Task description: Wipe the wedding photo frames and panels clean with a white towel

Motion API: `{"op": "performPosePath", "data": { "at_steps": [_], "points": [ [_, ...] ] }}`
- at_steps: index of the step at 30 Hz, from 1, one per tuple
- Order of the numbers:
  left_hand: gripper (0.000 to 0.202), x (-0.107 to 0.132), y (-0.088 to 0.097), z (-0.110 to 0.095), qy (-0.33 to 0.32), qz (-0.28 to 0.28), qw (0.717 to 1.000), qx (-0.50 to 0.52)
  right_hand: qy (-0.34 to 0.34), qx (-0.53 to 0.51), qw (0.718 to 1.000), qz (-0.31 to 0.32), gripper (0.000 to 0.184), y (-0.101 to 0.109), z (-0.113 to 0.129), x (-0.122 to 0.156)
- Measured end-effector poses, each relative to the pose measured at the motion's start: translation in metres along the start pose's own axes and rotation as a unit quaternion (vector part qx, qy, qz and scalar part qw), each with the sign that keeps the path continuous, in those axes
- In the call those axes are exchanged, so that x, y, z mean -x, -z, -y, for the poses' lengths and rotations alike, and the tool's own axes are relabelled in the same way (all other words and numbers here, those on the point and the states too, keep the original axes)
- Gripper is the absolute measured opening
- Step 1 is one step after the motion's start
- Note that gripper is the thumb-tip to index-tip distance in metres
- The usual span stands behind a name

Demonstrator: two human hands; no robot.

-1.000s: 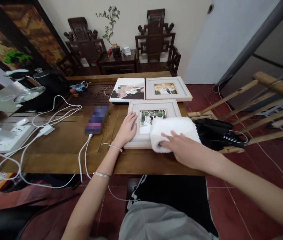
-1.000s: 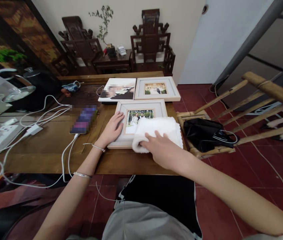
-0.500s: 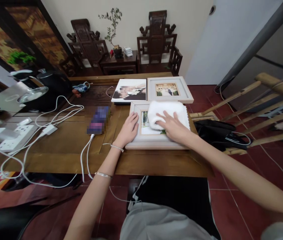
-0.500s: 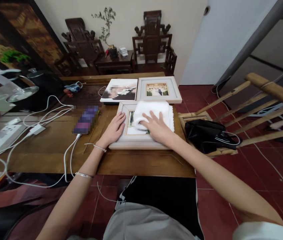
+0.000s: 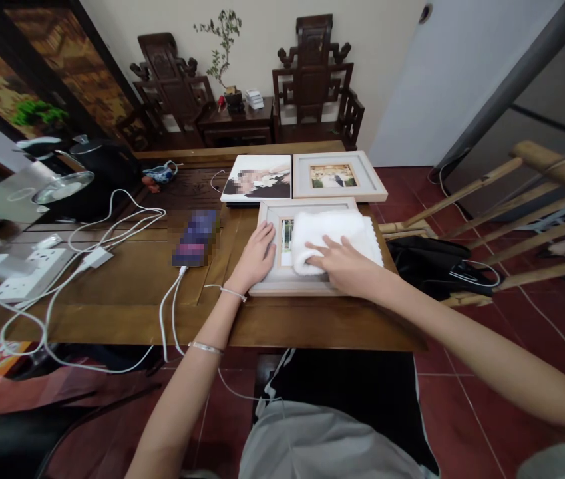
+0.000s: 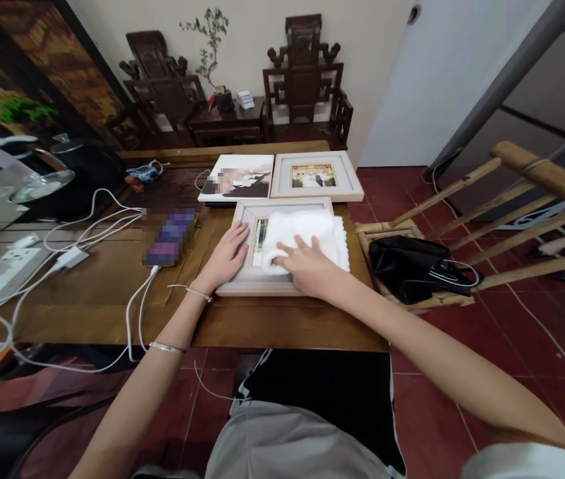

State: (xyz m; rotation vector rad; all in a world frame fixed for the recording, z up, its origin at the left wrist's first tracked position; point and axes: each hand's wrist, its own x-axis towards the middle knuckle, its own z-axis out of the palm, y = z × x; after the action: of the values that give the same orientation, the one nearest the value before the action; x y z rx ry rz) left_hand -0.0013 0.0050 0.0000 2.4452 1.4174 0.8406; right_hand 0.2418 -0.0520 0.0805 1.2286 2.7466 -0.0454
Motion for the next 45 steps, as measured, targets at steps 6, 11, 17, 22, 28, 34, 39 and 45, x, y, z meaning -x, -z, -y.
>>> {"op": "performPosePath", "data": {
  "at_steps": [6,11,17,22,28,34,39,45],
  "points": [
    [0.048,0.000,0.001,-0.001,0.002,0.002,1.000,0.003,0.093,-0.075,0.993,0.009,0.058,0.028,0.034,0.046],
    [0.048,0.000,0.000,0.001,-0.001,0.003,1.000,0.000,0.068,-0.069,0.995,-0.013,0.068,0.009,0.036,0.028],
    [0.047,0.000,0.000,0.001,-0.001,0.006,1.000,0.002,0.004,-0.022,0.995,-0.094,0.076,-0.017,-0.014,-0.036],
    [0.048,0.000,0.001,0.000,0.001,0.006,1.000,0.005,-0.022,0.051,0.986,-0.154,0.069,-0.018,-0.043,-0.079],
    [0.046,0.001,0.000,0.000,0.004,0.001,1.000,0.016,-0.029,0.034,0.996,-0.080,0.071,-0.013,-0.017,-0.067],
    [0.047,0.000,0.000,0.000,0.009,0.006,1.000,0.012,0.030,-0.024,0.999,0.024,0.068,0.012,0.029,-0.004],
    [0.048,0.000,0.001,-0.005,0.021,-0.001,0.999,0.032,0.094,-0.042,0.994,0.040,0.061,0.022,0.052,0.027],
    [0.063,0.001,0.006,-0.018,0.081,-0.039,0.988,0.125,0.074,-0.011,0.997,-0.009,0.062,0.005,0.054,-0.008]
  ]
}}
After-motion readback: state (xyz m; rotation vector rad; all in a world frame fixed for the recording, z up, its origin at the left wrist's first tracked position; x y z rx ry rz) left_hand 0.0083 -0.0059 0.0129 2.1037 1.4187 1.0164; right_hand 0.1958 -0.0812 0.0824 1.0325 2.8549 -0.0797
